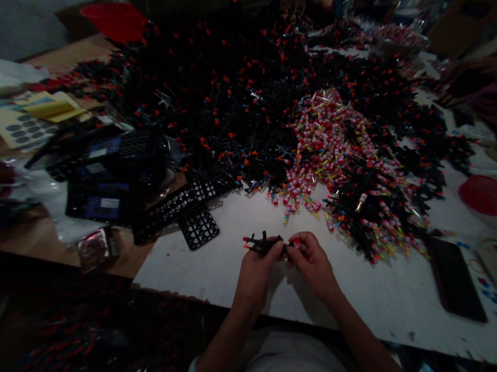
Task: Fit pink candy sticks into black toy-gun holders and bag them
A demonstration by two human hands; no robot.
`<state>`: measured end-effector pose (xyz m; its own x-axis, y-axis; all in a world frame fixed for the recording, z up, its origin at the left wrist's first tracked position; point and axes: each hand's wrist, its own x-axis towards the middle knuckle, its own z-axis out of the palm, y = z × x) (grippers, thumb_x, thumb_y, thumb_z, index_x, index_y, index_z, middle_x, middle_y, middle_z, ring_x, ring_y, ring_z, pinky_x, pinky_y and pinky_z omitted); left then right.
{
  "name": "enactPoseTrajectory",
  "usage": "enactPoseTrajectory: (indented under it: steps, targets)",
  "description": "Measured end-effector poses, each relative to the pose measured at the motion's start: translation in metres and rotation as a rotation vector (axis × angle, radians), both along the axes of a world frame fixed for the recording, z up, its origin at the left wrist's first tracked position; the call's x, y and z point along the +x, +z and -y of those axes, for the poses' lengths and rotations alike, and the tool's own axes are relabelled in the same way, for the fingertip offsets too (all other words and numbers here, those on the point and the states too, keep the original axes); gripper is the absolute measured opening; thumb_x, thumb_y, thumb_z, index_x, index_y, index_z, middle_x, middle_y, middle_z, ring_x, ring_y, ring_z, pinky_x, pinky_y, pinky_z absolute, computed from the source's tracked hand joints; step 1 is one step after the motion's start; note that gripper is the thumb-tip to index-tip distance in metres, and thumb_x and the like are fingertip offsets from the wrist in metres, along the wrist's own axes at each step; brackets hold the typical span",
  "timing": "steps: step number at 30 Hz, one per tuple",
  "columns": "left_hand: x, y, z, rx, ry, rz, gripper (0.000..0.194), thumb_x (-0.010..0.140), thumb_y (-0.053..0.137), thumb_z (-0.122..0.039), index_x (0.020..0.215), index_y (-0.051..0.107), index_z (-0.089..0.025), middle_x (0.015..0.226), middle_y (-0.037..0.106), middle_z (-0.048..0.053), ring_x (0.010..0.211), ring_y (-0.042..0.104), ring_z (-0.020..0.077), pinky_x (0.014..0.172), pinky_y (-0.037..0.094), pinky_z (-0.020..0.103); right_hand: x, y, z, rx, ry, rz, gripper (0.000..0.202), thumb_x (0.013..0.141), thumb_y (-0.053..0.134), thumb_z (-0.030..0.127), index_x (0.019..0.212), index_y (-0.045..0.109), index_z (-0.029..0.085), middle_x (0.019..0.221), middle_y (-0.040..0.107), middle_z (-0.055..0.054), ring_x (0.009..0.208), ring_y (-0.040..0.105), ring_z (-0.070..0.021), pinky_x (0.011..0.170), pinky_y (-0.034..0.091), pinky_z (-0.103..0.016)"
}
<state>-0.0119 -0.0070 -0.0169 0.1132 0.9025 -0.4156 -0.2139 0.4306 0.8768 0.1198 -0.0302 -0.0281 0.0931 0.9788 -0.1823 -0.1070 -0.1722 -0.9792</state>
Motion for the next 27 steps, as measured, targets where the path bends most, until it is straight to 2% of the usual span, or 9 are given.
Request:
enactPoseTrajectory:
  steps: [4, 8, 15, 19, 23, 27]
  targets:
    - [0.004, 0.004, -0.001, -0.01, 0.102, 0.028, 0.029, 0.069, 0.073, -0.034, 0.088, 0.067, -0.012, 0.075, 0.068, 0.003, 0.069, 0.059, 0.0126, 0.072, 0.045, 0.025, 0.009, -0.004, 0.004, 0.087, 0.034, 0.266, 0.023, 0.085, 0.057, 0.034, 0.104, 0.061, 0.022, 0.086, 0.064, -0.001, 0.064, 0.058, -0.0124, 0.062, 0.049, -0.025]
    - [0.003, 0.006, -0.001, -0.003, 0.091, -0.012, 0.03, 0.068, 0.074, -0.034, 0.087, 0.067, -0.012, 0.067, 0.067, 0.001, 0.062, 0.057, 0.0119, 0.066, 0.045, 0.025, 0.022, -0.003, 0.003, 0.224, 0.092, 0.545, 0.025, 0.09, 0.051, 0.03, 0.111, 0.063, 0.024, 0.094, 0.065, -0.004, 0.083, 0.061, -0.0164, 0.076, 0.049, -0.029]
    - [0.002, 0.005, 0.001, -0.004, 0.059, -0.017, 0.026, 0.07, 0.073, -0.033, 0.084, 0.068, -0.013, 0.065, 0.066, 0.0, 0.061, 0.057, 0.0111, 0.065, 0.044, 0.023, 0.024, -0.006, 0.002, 0.349, 0.151, 0.65, 0.028, 0.093, 0.044, 0.023, 0.117, 0.059, 0.024, 0.1, 0.063, -0.007, 0.094, 0.059, -0.0183, 0.084, 0.048, -0.032]
    - [0.002, 0.007, 0.0, -0.007, 0.076, -0.035, 0.024, 0.071, 0.072, -0.033, 0.083, 0.067, -0.013, 0.063, 0.065, -0.001, 0.061, 0.056, 0.0105, 0.064, 0.043, 0.022, 0.023, -0.008, 0.003, 0.386, 0.181, 0.626, 0.027, 0.093, 0.046, 0.022, 0.116, 0.059, 0.024, 0.099, 0.063, -0.006, 0.093, 0.06, -0.0176, 0.082, 0.049, -0.031]
    - [0.002, 0.007, 0.0, -0.01, 0.072, -0.057, 0.024, 0.071, 0.072, -0.034, 0.08, 0.067, -0.013, 0.062, 0.064, -0.001, 0.059, 0.054, 0.0102, 0.062, 0.042, 0.022, 0.022, -0.006, 0.005, 0.412, 0.16, 0.638, 0.027, 0.093, 0.045, 0.021, 0.117, 0.058, 0.024, 0.099, 0.062, -0.006, 0.093, 0.06, -0.0175, 0.081, 0.051, -0.031]
    - [0.004, 0.005, 0.002, -0.036, 0.092, -0.037, 0.025, 0.069, 0.073, -0.035, 0.08, 0.066, -0.013, 0.06, 0.063, -0.001, 0.056, 0.053, 0.01, 0.059, 0.041, 0.022, 0.017, -0.006, 0.007, 0.487, 0.138, 0.766, 0.028, 0.094, 0.044, 0.024, 0.12, 0.054, 0.02, 0.1, 0.062, -0.008, 0.095, 0.058, -0.0195, 0.082, 0.051, -0.035]
